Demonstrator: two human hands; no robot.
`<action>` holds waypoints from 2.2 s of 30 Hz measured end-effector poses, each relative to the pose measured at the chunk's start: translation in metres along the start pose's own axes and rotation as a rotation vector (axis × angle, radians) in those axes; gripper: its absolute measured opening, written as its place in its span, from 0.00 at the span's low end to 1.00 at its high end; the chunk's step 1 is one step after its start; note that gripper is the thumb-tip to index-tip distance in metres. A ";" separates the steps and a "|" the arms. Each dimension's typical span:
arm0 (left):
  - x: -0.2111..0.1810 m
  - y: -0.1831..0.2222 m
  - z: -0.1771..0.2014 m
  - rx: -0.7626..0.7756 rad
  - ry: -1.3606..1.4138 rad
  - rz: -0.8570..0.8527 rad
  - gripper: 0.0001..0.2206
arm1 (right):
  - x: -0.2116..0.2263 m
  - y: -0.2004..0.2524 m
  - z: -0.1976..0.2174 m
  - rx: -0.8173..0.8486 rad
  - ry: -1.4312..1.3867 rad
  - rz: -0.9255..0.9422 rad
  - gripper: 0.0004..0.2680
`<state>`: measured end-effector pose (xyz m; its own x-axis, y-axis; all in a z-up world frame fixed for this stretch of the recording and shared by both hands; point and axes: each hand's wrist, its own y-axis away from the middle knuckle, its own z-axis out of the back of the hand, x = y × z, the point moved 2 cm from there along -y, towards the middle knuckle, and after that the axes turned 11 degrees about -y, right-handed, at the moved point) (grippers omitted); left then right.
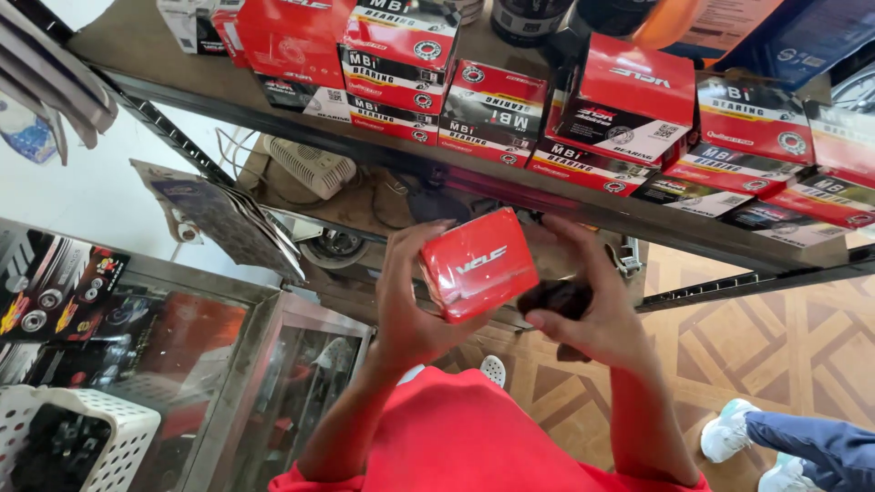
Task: Wiping dust off boxes of bearings and arranging them on storage shelves.
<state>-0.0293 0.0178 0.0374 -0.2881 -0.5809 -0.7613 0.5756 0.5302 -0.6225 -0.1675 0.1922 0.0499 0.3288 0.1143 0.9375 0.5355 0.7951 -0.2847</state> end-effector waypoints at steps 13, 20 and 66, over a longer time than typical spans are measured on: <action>0.024 0.019 -0.038 -0.500 -0.223 -0.322 0.44 | 0.008 -0.018 -0.052 -0.150 -0.055 0.108 0.49; 0.029 0.013 -0.030 -0.501 -0.250 -0.378 0.29 | -0.011 -0.026 -0.068 -0.266 -0.037 0.330 0.45; 0.022 0.014 0.003 0.507 0.851 0.449 0.67 | -0.024 -0.064 -0.010 0.538 -0.268 0.484 0.44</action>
<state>-0.0255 0.0106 0.0122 -0.2960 0.3238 -0.8986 0.9534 0.1569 -0.2575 -0.2025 0.1326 0.0436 0.1934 0.6090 0.7693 -0.0943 0.7920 -0.6032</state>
